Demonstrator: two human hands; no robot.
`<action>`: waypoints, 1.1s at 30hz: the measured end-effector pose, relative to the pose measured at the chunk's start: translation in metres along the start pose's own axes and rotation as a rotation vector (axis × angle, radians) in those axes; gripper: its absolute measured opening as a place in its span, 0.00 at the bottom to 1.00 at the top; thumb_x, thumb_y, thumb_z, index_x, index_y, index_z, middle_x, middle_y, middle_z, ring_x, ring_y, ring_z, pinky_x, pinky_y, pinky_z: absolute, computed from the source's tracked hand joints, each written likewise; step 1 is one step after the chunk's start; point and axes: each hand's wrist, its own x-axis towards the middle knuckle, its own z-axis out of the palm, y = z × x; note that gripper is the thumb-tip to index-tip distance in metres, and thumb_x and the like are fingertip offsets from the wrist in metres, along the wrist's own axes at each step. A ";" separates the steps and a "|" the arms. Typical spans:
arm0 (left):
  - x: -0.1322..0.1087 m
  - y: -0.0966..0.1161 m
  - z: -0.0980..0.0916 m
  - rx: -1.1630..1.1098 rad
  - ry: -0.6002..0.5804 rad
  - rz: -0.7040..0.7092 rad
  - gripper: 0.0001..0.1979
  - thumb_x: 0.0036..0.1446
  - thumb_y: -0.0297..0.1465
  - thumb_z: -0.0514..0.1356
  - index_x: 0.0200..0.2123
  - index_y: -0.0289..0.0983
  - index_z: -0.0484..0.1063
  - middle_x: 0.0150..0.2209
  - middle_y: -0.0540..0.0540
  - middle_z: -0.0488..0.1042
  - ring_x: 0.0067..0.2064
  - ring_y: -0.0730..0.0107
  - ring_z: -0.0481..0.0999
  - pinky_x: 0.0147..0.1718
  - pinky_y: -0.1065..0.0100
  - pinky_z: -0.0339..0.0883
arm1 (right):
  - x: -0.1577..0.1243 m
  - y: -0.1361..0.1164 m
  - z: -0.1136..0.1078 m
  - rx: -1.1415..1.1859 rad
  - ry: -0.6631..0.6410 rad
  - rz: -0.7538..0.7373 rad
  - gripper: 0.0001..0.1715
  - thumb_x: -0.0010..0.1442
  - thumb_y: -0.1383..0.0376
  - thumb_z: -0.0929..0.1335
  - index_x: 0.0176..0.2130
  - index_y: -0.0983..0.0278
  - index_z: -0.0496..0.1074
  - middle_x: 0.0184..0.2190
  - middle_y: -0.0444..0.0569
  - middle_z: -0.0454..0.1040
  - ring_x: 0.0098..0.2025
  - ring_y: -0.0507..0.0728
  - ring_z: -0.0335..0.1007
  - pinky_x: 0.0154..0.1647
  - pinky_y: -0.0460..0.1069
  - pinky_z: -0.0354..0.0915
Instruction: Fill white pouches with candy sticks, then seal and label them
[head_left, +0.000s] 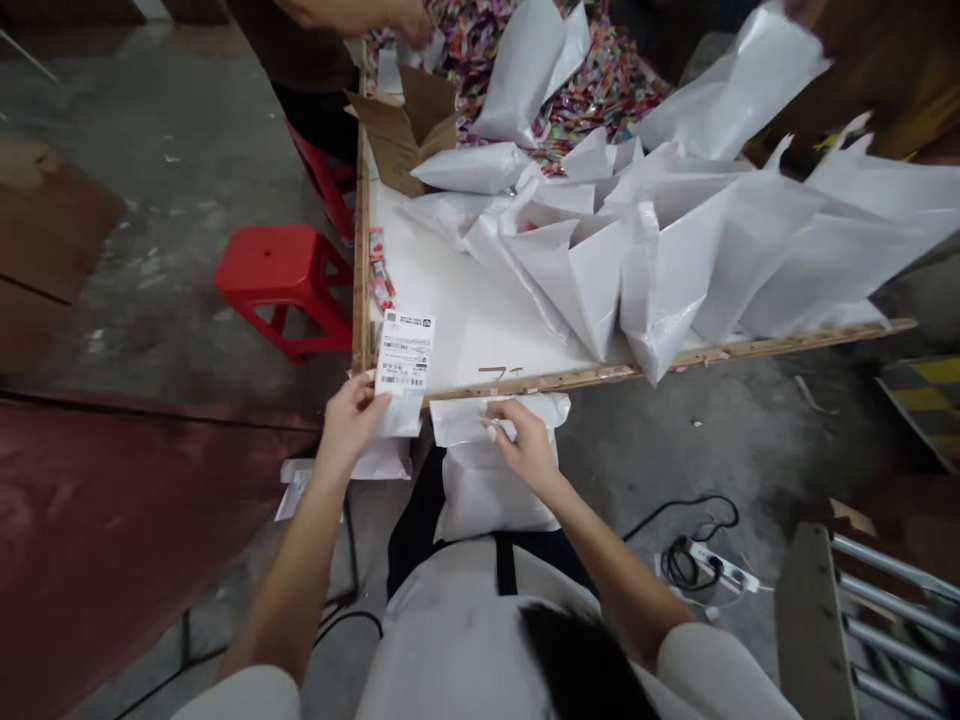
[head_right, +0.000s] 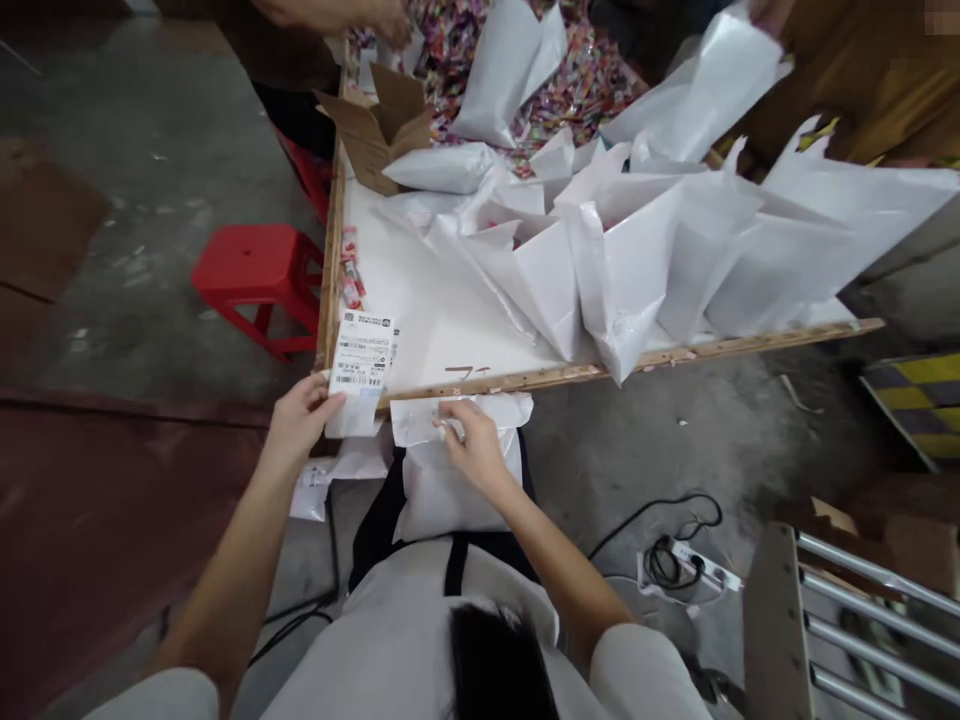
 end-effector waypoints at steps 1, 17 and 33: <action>-0.013 -0.002 -0.006 -0.128 -0.059 -0.026 0.32 0.50 0.45 0.67 0.54 0.33 0.75 0.40 0.40 0.83 0.43 0.52 0.81 0.46 0.56 0.75 | 0.010 -0.007 0.007 0.115 0.017 0.044 0.18 0.68 0.56 0.67 0.54 0.60 0.71 0.43 0.53 0.77 0.44 0.60 0.75 0.48 0.57 0.74; 0.011 -0.006 0.010 -0.401 -0.396 -0.430 0.21 0.41 0.45 0.73 0.21 0.37 0.68 0.14 0.55 0.59 0.16 0.79 0.54 0.16 0.72 0.45 | 0.007 -0.032 0.070 0.216 0.076 0.118 0.07 0.62 0.59 0.67 0.37 0.60 0.72 0.32 0.46 0.78 0.33 0.56 0.71 0.39 0.51 0.70; 0.076 0.023 -0.002 0.680 -0.048 0.138 0.12 0.51 0.34 0.68 0.21 0.38 0.72 0.24 0.42 0.74 0.40 0.52 0.79 0.35 0.65 0.65 | 0.000 -0.150 -0.079 0.142 0.957 -0.343 0.07 0.63 0.66 0.73 0.38 0.53 0.71 0.34 0.44 0.66 0.33 0.53 0.70 0.31 0.51 0.71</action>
